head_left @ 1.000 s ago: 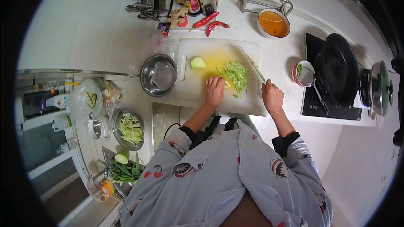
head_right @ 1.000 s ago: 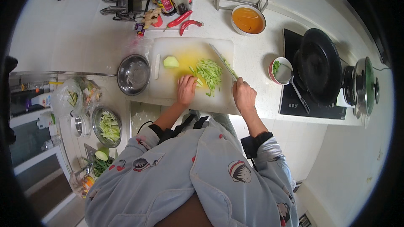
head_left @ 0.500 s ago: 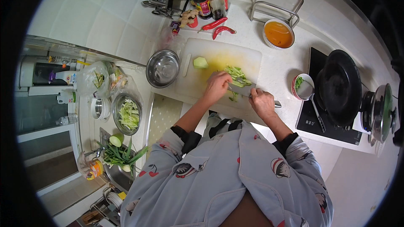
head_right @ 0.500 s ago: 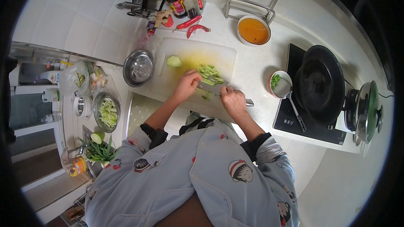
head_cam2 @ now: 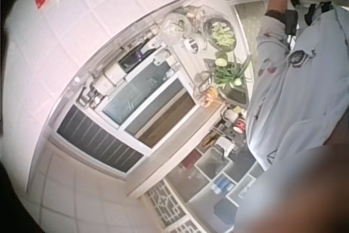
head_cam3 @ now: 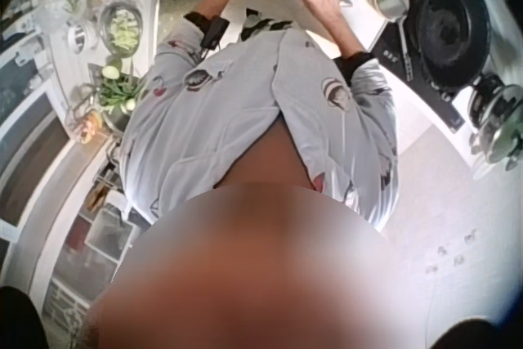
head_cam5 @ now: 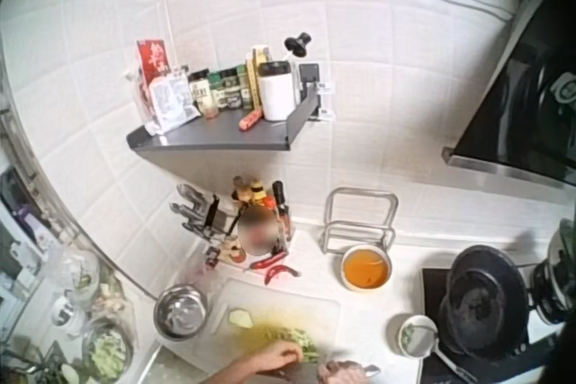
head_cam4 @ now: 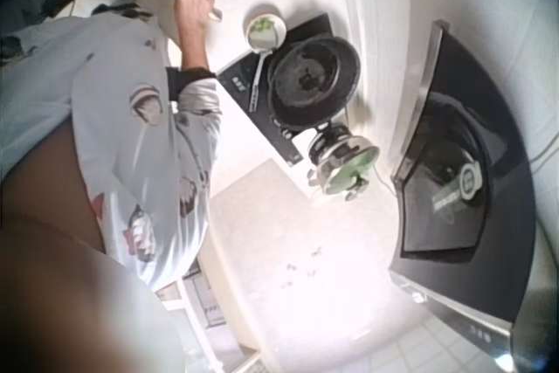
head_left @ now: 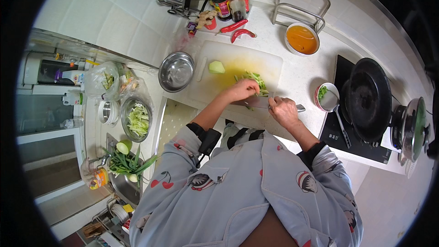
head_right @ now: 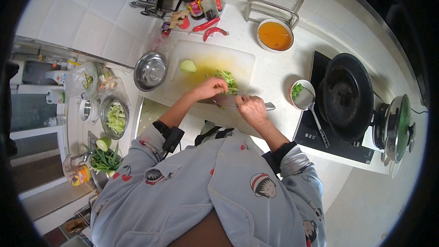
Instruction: The person slices cabbage and cucumber on a cutting board using a knife, then transfers the sliced vegetables into a metal bowl. The person also adds sliced tofu from a bowl into a pot on the stove.
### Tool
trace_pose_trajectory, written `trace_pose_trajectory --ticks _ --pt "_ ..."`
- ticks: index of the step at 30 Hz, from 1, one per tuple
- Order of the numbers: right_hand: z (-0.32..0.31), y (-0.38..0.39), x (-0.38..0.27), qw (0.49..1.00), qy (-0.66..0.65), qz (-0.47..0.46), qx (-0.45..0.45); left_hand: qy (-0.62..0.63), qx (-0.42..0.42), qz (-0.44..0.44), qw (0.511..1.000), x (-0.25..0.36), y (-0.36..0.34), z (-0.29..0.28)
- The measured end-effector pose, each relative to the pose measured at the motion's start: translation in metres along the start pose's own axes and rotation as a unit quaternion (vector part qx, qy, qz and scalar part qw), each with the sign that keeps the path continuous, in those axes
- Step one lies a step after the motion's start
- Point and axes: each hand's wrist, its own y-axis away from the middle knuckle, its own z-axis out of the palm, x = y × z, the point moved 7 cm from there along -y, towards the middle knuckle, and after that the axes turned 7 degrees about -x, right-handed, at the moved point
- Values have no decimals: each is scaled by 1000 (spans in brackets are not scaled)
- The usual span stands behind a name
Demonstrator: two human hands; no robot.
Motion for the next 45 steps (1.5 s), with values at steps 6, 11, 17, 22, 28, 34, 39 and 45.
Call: trace_pose_trajectory --ticks 6,11,17,22,28,34,39,45 --pt "0 -6 -3 1000 7 -21 -8 -85 83 27 992 3 -12 1" --pt "-2 -1 6 1000 -7 -10 -24 -125 168 67 976 5 15 -32" --pt "-7 1 14 1000 0 11 -27 141 -4 -3 990 4 38 2" --pt "-13 5 14 1000 6 7 -25 82 3 2 997 -2 21 8" --pt "-22 15 7 1000 -2 -14 11 -147 135 28 979 -8 5 -18" --pt "-19 29 15 999 0 35 -15 41 91 -55 993 -29 20 -22" --pt "-20 32 11 1000 0 18 8 39 47 -101 993 -37 11 0" --pt "-22 51 21 996 -47 74 10 -182 298 -50 936 -46 34 -56"
